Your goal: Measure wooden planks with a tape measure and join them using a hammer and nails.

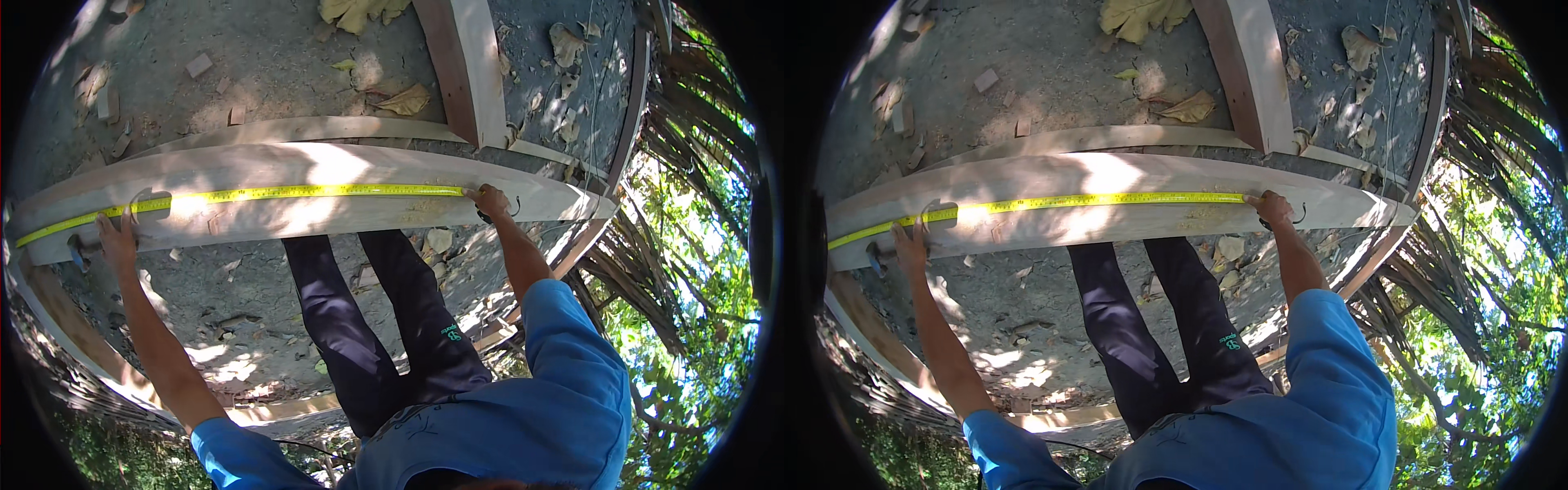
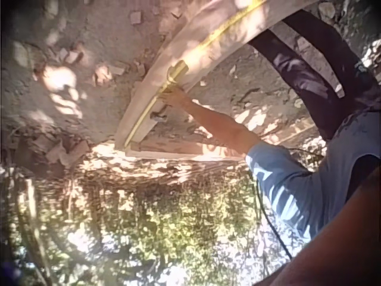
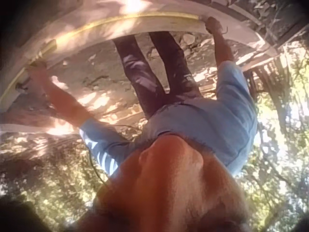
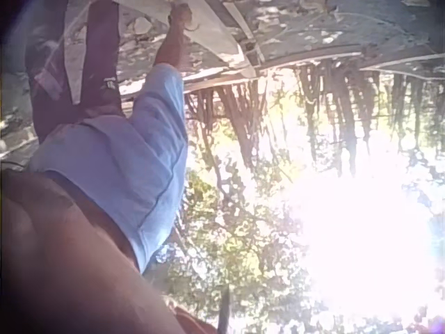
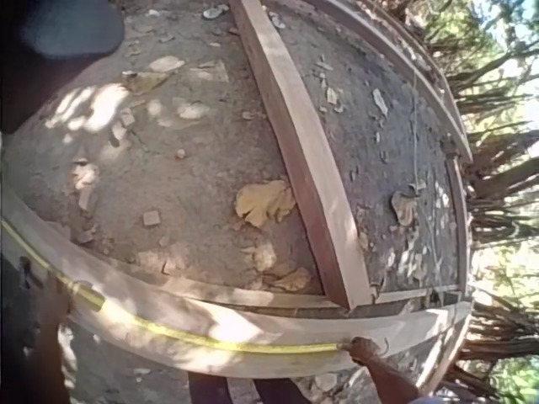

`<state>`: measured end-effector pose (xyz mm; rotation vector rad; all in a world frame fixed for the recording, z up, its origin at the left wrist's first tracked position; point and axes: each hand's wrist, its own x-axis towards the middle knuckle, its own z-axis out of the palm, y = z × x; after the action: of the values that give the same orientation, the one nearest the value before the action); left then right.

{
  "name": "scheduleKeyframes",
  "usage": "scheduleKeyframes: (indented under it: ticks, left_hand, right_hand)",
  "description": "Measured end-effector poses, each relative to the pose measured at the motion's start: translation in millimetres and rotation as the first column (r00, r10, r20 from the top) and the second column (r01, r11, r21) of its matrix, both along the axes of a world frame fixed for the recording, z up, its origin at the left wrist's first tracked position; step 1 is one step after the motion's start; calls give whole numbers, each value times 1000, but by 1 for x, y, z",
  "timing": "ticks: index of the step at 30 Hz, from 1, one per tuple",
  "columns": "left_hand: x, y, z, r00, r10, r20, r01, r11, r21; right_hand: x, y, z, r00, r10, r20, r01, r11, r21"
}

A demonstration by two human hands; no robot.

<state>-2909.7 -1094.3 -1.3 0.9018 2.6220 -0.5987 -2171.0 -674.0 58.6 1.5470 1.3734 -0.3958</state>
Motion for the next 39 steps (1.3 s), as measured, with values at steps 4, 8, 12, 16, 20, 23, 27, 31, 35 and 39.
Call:
scheduleKeyframes:
  ticks: [4, 8, 12, 16, 20, 23, 27, 31, 35, 39]
  left_hand:
    - [-2, 0, 0, 997, 71, 26, -74, 991, 108]
    - [0, -4, -4, 997, 71, 7, -71, 993, 92]
    - [-8, -8, -3, 996, 60, 65, -67, 992, 111]
    - [18, 31, 20, 971, -224, -83, 211, 968, -138]
    - [185, 133, 40, 962, 83, 259, -247, 669, 701]
    - [369, 218, 54, 776, -263, 573, -67, 869, 490]
    - [556, 312, 59, 489, -190, 851, 14, 978, 210]
    - [627, 341, 35, 622, -192, 759, 103, 981, 164]
    - [641, 334, 1, 713, -207, 669, 147, 978, 146]
    - [640, 326, -16, 623, -592, 511, 609, 777, 159]
  right_hand:
    - [-6, -4, -5, 999, -18, -28, 20, 997, 74]
    - [-8, -12, 1, 997, -79, 12, 76, 987, 138]
    - [-11, -18, 0, 993, -113, -26, 116, 974, 197]
    - [-11, -20, 2, 994, -111, -3, 109, 968, 227]
    - [-11, -18, 7, 991, -127, 33, 115, 965, 235]
    - [-9, -20, 7, 991, -131, 25, 120, 960, 254]
    - [0, -28, 4, 986, -164, -35, 167, 947, 276]
    - [12, -34, 1, 985, -160, -62, 171, 937, 303]
    - [32, -36, -6, 976, -134, -172, 185, 927, 325]
    - [69, -32, -14, 911, -114, -396, 186, 971, 147]
